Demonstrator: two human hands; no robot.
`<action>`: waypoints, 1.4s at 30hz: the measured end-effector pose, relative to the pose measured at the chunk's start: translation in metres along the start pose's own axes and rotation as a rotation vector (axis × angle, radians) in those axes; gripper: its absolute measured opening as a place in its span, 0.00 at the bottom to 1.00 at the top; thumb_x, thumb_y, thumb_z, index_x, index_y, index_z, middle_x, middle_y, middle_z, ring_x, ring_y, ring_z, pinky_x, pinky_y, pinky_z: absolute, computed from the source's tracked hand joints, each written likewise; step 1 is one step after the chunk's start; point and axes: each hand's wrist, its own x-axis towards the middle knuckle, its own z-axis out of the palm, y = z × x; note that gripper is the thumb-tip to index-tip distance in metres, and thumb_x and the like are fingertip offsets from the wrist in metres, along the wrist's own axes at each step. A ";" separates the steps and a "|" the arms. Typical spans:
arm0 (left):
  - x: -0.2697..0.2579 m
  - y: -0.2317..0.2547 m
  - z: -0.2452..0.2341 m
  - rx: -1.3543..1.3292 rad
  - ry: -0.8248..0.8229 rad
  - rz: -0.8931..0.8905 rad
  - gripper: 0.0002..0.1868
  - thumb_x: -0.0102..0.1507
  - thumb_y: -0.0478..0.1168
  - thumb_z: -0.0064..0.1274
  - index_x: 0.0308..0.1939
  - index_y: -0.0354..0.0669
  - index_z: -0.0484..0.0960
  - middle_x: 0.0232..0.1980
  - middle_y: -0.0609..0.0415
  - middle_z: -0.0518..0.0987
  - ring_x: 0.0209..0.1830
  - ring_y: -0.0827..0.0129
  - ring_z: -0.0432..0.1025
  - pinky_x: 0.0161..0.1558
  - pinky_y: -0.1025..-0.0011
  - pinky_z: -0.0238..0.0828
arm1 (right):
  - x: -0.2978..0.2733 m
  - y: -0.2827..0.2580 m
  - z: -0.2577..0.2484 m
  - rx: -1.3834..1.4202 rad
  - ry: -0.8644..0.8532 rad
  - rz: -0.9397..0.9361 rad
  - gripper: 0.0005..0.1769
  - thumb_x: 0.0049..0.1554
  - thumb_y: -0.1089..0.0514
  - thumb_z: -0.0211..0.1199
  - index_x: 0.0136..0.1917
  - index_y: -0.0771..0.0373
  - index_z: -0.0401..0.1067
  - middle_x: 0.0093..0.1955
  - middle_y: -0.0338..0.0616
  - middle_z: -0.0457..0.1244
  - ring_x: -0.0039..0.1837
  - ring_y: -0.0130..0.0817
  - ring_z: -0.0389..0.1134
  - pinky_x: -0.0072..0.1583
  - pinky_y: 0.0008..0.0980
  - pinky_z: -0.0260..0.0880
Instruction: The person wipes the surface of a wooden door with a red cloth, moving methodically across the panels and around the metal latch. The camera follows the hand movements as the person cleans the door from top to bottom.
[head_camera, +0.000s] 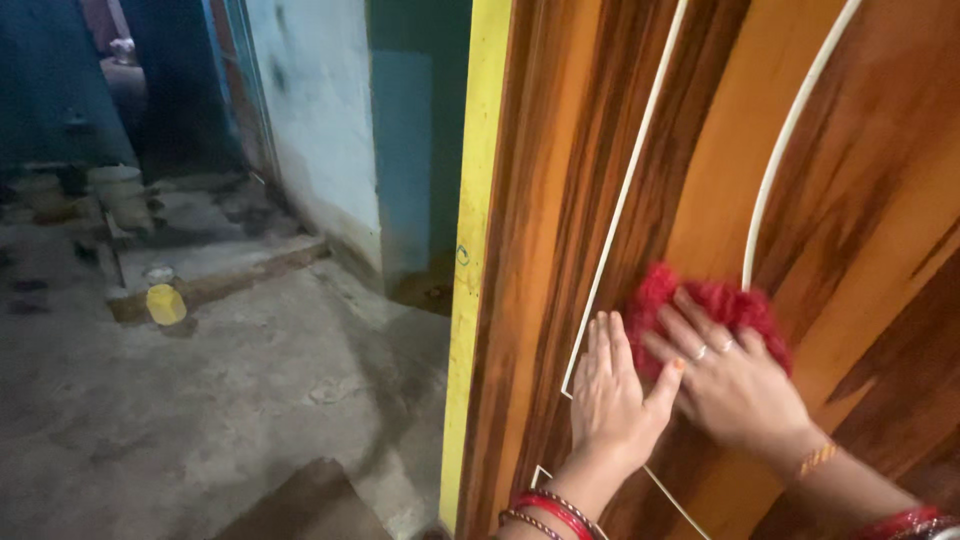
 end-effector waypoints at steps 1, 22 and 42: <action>-0.003 0.001 0.000 0.004 -0.001 -0.001 0.51 0.67 0.64 0.44 0.80 0.30 0.47 0.83 0.34 0.47 0.84 0.49 0.42 0.77 0.54 0.39 | -0.011 -0.007 0.010 0.014 -0.102 -0.059 0.45 0.49 0.39 0.62 0.78 0.47 0.59 0.83 0.40 0.47 0.80 0.40 0.46 0.65 0.50 0.59; -0.051 0.085 0.045 -0.117 -0.093 0.057 0.50 0.68 0.64 0.42 0.81 0.31 0.45 0.85 0.34 0.45 0.86 0.48 0.39 0.78 0.50 0.35 | -0.076 0.073 -0.060 -0.215 0.024 0.224 0.42 0.48 0.33 0.61 0.76 0.32 0.60 0.79 0.33 0.54 0.80 0.33 0.49 0.62 0.48 0.63; -0.104 0.118 0.099 -0.100 -0.132 0.030 0.49 0.67 0.63 0.44 0.80 0.32 0.48 0.84 0.35 0.46 0.85 0.48 0.41 0.77 0.48 0.37 | -0.167 0.135 -0.067 -0.180 0.185 0.179 0.37 0.50 0.39 0.61 0.73 0.36 0.65 0.79 0.34 0.54 0.83 0.35 0.51 0.65 0.48 0.61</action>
